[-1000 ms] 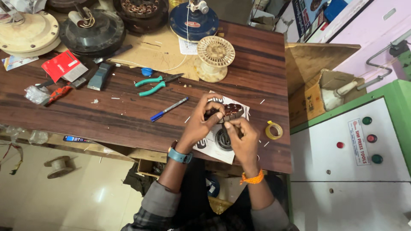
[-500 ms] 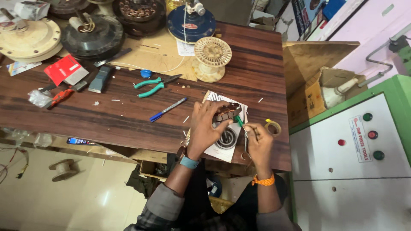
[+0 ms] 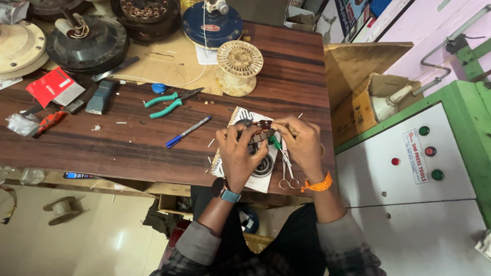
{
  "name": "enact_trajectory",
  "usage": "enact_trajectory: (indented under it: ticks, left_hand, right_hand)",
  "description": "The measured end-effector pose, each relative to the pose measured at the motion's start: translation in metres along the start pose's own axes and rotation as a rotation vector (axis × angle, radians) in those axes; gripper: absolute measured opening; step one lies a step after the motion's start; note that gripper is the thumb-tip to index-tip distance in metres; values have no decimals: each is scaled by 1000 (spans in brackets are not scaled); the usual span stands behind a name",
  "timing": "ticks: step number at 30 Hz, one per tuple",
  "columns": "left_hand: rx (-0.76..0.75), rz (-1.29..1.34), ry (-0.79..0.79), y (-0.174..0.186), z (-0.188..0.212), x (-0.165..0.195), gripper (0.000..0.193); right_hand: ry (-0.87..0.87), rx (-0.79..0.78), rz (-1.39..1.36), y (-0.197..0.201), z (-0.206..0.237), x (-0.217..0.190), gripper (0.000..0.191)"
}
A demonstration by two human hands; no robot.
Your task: The person sits at a workbench repairing a small electric motor assembly. They hold the copper-wound motor part, fit and press components together by hand, reposition the assembly repeatedly, and at times use scissors on the parts while working over a printed sheet on the bench.
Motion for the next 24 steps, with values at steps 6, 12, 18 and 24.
enact_trajectory:
  ticks: [6, 12, 18, 24]
  left_hand:
    - [31, 12, 40, -3, -7, -5, 38]
    - [38, 5, 74, -6, -10, -6, 35]
    - [36, -4, 81, -5, -12, -5, 36]
    - [42, 9, 96, -3, -13, -2, 35]
  right_hand:
    - [59, -33, 0, -5, -11, -6, 8]
    - [84, -19, 66, -1, -10, -6, 8]
    - [86, -48, 66, -7, -17, -9, 9]
    - [45, -89, 32, -5, -17, -11, 9]
Point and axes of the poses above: each hand's wrist, its own z-axis away from the middle knuckle, its own y-axis out of the back of the hand, x = y × z, the point moved 4 cm from there along -z, towards the middle knuckle, and after that the axes turned 14 degrees about z, right-handed, at the moved point
